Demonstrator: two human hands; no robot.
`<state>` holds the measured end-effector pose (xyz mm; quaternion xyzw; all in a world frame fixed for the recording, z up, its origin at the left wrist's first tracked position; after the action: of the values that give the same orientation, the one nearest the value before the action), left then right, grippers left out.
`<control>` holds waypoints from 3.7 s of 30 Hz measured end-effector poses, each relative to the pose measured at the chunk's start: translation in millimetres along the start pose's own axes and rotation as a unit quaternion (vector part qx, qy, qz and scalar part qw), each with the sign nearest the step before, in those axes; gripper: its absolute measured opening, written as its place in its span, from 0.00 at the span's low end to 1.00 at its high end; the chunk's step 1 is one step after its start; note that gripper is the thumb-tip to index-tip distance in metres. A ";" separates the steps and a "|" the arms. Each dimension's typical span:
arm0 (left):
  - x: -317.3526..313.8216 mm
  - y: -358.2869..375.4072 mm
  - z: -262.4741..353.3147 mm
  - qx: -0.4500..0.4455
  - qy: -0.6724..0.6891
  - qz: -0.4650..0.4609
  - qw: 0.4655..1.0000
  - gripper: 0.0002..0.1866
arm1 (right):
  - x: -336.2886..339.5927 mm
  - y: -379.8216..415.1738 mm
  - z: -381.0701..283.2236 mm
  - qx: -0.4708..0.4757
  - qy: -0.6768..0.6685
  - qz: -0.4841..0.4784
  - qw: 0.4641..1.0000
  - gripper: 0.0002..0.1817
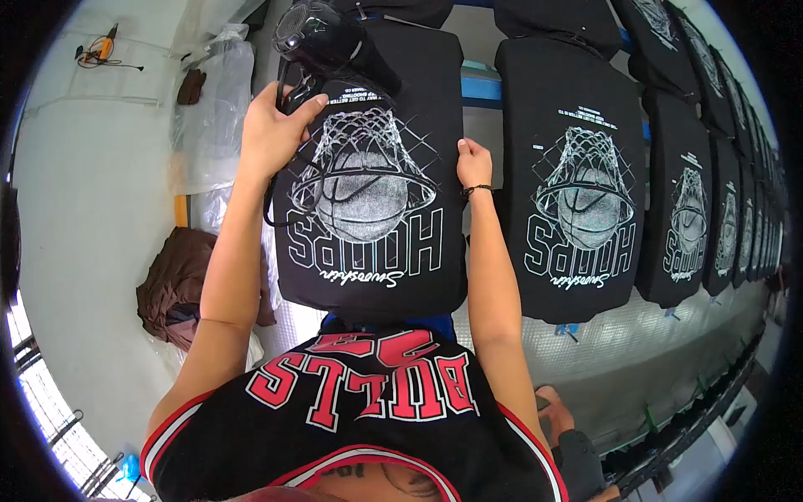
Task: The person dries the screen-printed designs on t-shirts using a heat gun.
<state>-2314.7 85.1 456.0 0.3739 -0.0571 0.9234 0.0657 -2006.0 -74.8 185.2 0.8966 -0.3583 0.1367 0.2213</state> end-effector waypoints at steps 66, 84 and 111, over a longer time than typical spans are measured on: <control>98.6 229.1 -56.5 0.140 -0.026 0.052 0.988 0.20 | 39.7 86.2 15.5 0.139 0.005 0.013 0.990 0.16; 88.9 288.5 -28.9 0.067 -0.008 -0.060 0.996 0.21 | 66.7 175.7 18.6 0.235 0.083 -0.002 0.968 0.15; 82.0 191.3 -0.9 0.035 -0.104 0.062 0.992 0.22 | -42.9 251.5 -75.8 0.475 0.302 -0.032 0.826 0.26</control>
<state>-2405.0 -96.7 501.8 0.4660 -0.0548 0.8830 -0.0110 -2219.7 -174.6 308.6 0.8157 -0.1354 0.5471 -0.1302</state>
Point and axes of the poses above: each hand's wrist, its own y-axis away from the middle knuckle, its own x-axis out of the back of the hand, z = x × y, the point moved 10 cm from there along -y, towards the middle knuckle, and after that the axes turned 4 degrees about z, right-handed, at the moved point
